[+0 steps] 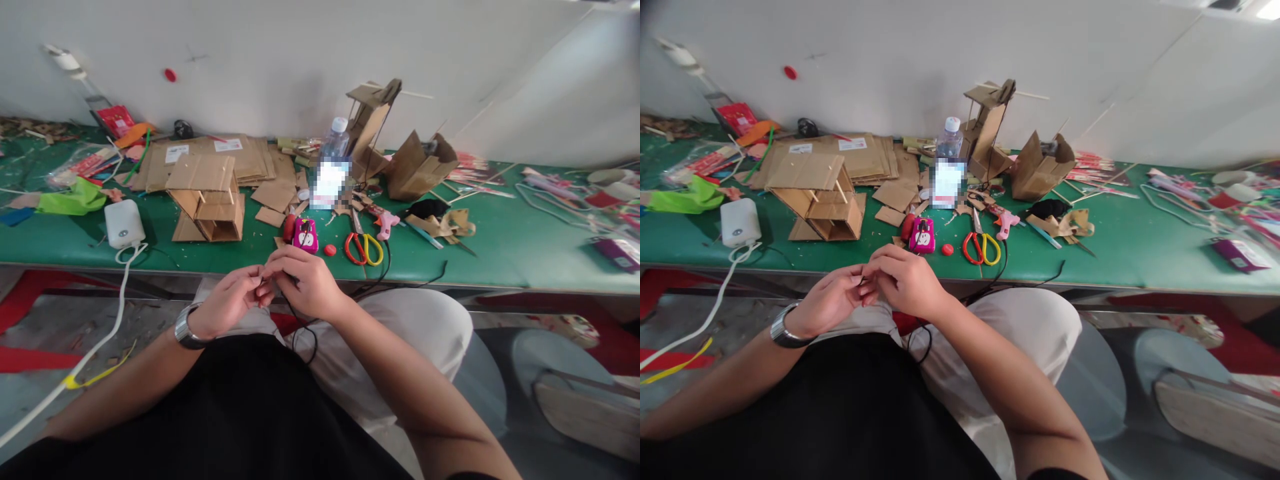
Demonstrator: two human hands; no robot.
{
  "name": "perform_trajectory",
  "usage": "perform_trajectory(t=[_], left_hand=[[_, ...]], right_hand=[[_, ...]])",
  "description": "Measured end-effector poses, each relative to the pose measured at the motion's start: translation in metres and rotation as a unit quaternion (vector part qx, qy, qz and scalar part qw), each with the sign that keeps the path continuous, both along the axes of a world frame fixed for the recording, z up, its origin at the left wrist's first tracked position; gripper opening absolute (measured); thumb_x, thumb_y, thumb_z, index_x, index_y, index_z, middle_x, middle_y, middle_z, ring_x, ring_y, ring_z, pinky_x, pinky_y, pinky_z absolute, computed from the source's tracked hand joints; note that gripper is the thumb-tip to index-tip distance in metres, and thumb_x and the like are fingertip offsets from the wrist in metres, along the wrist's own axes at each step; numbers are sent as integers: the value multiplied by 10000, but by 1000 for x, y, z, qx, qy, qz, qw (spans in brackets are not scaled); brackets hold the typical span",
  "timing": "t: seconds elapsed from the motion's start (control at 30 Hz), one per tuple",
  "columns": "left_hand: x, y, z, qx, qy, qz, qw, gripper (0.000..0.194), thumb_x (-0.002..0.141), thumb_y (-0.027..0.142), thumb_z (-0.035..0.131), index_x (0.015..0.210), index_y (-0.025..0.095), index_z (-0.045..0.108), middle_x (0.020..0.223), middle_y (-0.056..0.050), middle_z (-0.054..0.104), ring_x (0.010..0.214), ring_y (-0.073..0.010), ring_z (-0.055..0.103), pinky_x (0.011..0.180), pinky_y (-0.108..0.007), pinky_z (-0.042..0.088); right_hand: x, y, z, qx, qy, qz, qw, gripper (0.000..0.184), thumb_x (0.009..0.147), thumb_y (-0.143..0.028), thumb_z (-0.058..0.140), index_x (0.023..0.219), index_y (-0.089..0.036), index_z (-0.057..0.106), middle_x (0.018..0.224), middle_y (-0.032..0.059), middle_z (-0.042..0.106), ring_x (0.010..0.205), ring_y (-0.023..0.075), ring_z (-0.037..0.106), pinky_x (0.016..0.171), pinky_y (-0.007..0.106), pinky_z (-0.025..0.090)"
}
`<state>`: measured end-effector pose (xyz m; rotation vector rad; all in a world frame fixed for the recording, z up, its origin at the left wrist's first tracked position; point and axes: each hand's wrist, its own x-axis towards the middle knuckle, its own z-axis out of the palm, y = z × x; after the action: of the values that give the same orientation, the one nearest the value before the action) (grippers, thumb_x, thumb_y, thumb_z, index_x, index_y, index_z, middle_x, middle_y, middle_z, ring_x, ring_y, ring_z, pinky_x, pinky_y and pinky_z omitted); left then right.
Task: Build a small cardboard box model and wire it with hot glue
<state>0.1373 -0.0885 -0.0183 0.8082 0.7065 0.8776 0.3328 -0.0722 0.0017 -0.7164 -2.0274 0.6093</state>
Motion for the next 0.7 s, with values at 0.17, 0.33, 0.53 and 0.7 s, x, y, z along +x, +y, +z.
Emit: perform_trajectory(t=[0.17,0.33,0.53,0.7], left_hand=[[2,-3,5,-17,-29,13,999,164,878,281,682,779,166,619,748,-18,480,697,-151,485,641,-304,456],[4,-4,8,-29,-37,12,999,172,886,282,672,774,166,613,737,-17,470,678,-148,473,621,-301,460],[5,-5,6,-29,-26,16,999,134,880,266,668,810,161,622,749,-12,469,682,-143,466,617,-295,473],[3,-5,3,-11,-33,-2,999,168,913,258,623,778,164,588,749,-10,477,678,-137,485,632,-291,478]], right_hand=[[2,0,0,19,13,15,1000,162,993,-129,632,1058,-184,770,1094,106,742,996,183,741,895,323,641],[1,2,-3,48,19,15,999,107,1010,-187,679,1020,-162,783,1068,119,742,946,182,746,847,316,638],[0,2,-4,57,2,14,998,112,1024,-234,681,1002,-170,770,1058,111,750,941,179,747,844,315,625],[-1,3,-6,86,-1,16,996,79,1009,-204,697,983,-165,761,1037,104,755,915,176,749,826,315,618]])
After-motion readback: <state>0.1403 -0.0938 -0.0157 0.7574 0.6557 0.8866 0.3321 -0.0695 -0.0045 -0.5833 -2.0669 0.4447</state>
